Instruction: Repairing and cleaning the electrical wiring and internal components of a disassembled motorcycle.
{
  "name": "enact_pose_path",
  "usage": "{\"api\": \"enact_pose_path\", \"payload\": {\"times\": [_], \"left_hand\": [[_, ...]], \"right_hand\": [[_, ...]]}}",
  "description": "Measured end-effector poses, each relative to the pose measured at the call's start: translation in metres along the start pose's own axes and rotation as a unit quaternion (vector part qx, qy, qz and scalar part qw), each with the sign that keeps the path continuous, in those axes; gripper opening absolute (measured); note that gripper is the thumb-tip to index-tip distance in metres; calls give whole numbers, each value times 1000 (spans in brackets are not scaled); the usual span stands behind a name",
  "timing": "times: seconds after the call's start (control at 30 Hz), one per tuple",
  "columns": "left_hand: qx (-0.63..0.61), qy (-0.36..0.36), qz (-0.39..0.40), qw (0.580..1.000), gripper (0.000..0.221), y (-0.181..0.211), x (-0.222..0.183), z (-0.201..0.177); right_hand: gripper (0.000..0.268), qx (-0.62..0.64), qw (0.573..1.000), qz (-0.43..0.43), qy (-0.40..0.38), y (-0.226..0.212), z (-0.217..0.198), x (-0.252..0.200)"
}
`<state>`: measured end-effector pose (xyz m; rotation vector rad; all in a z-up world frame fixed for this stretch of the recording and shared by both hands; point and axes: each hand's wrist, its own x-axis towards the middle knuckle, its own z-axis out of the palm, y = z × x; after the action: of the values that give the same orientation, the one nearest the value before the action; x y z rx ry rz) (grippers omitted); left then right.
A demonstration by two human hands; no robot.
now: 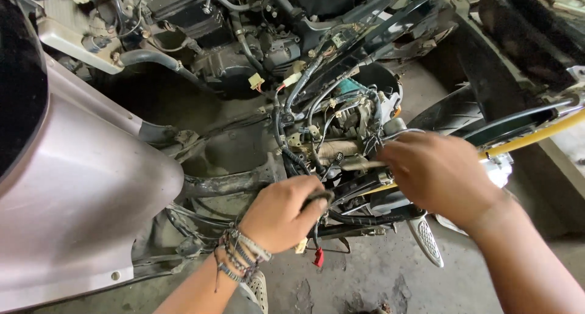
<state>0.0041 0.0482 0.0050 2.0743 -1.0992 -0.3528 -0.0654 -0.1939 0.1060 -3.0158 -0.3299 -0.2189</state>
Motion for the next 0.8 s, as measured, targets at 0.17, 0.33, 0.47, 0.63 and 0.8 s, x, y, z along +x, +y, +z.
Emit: {"api": "enact_pose_path", "payload": {"times": [0.17, 0.33, 0.47, 0.63, 0.8], "left_hand": [[-82, 111, 2, 990, 16, -8, 1, -19], [-107, 195, -4, 975, 19, -2, -9, -41], [-124, 193, -20, 973, 22, -13, -7, -45], [-125, 186, -39, 974, 23, -23, 2, -36], [-77, 163, -59, 982, 25, -28, 11, -28]], "right_hand": [[11, -214, 965, 56, -141, 43, 107, 75], [15, -317, 937, 119, -85, 26, 39, 116], [29, -245, 929, 151, -231, 36, 62, 104], [17, -286, 908, 68, -299, 45, 102, 111], [18, -276, 925, 133, -226, 45, 56, 133]]}}
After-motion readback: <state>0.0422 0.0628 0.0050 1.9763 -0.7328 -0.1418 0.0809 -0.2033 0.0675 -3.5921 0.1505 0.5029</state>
